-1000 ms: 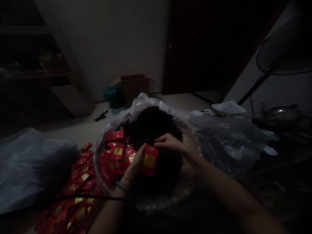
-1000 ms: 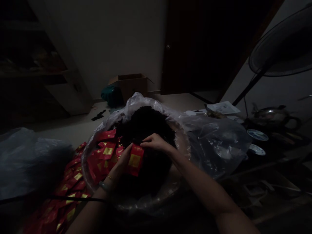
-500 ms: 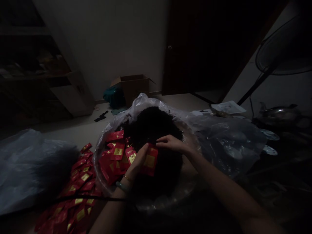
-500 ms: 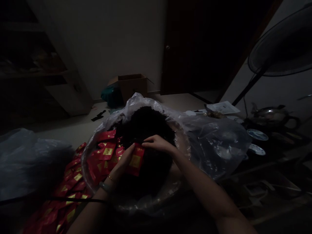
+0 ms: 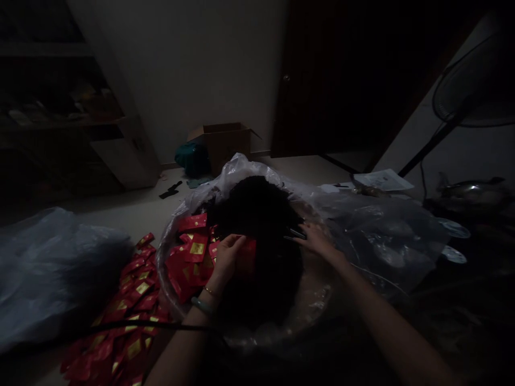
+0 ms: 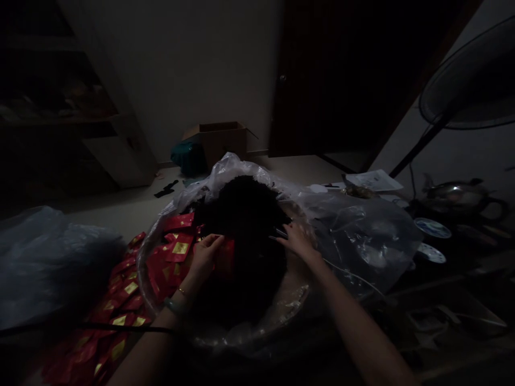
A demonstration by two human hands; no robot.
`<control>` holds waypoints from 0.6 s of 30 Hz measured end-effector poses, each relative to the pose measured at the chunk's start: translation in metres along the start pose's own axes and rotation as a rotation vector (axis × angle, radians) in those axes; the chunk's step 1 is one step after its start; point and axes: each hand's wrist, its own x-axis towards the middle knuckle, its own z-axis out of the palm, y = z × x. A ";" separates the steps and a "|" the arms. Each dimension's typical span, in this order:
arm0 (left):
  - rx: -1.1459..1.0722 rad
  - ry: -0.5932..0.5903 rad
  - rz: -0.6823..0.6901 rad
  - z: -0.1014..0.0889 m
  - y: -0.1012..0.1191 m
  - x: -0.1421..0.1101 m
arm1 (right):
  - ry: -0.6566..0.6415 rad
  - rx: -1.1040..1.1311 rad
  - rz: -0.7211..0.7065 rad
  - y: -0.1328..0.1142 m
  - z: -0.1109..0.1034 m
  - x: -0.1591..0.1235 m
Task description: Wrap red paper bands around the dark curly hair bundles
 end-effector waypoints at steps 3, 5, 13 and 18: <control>-0.017 0.014 0.028 0.002 0.001 -0.002 | 0.006 0.311 -0.092 -0.055 0.010 -0.007; -0.033 0.009 0.025 0.003 0.004 -0.004 | -0.099 0.556 -0.140 -0.093 0.020 -0.011; -0.102 -0.031 -0.047 0.000 0.009 -0.004 | -0.141 0.832 -0.034 -0.134 0.037 -0.012; -0.043 -0.127 -0.092 0.001 0.004 -0.002 | -0.320 0.891 -0.008 -0.117 0.023 -0.013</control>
